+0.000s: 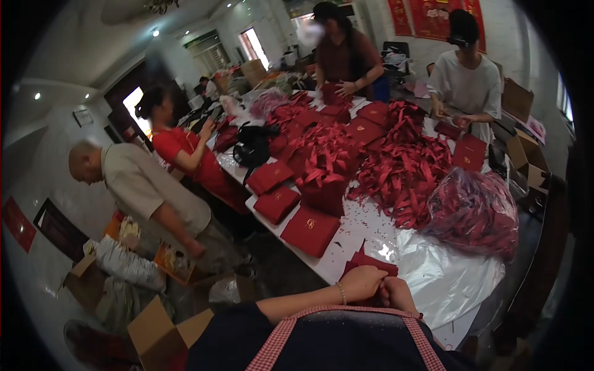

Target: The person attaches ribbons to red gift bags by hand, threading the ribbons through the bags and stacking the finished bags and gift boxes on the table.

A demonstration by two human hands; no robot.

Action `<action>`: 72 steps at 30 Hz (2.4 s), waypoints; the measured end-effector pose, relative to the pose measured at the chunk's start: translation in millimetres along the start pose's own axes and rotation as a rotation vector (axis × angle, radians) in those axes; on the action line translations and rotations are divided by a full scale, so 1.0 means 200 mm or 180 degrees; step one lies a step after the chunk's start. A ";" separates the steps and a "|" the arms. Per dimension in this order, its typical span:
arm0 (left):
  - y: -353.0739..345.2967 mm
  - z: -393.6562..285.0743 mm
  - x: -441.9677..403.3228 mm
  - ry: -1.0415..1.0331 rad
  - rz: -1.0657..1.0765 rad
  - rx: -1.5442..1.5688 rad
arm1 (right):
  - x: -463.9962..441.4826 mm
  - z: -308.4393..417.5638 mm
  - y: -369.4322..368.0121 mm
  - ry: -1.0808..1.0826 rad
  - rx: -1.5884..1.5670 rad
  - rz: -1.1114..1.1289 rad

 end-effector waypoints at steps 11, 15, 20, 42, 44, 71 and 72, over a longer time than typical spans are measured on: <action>0.07 0.12 -0.13 0.1240 0.2090 0.1529 | 0.04 -0.03 0.03 -0.0347 0.0982 0.0686; 0.07 0.13 -0.15 0.1266 0.2001 0.1435 | 0.25 0.25 -0.03 0.2491 0.3380 -0.1156; 0.11 -0.02 -0.09 0.0905 0.1810 0.1094 | 0.19 0.24 -0.04 0.2758 0.4504 -0.0418; 0.10 0.28 -0.09 0.0113 -0.0744 0.2477 | 0.16 0.26 0.01 0.2622 0.4365 -0.0404; 0.11 0.32 -0.09 0.0202 -0.1555 0.2843 | 0.15 0.28 -0.01 0.2748 0.4331 -0.0294; 0.41 0.20 0.54 -0.0100 -0.2809 0.0410 | -0.40 0.04 -0.70 0.0230 0.2128 0.2741; 0.39 0.22 0.50 -0.0391 -0.2273 0.0459 | -0.44 0.03 -0.79 0.0241 0.2029 0.2818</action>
Point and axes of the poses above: each hand's wrist, its own x-axis away from the middle knuckle, its own y-axis out of the back of the hand, z = x × y, the point moved 3 cm from there along -x, towards the middle knuckle, and after that the axes turned 5 degrees about -z, right-handed, at the moved point
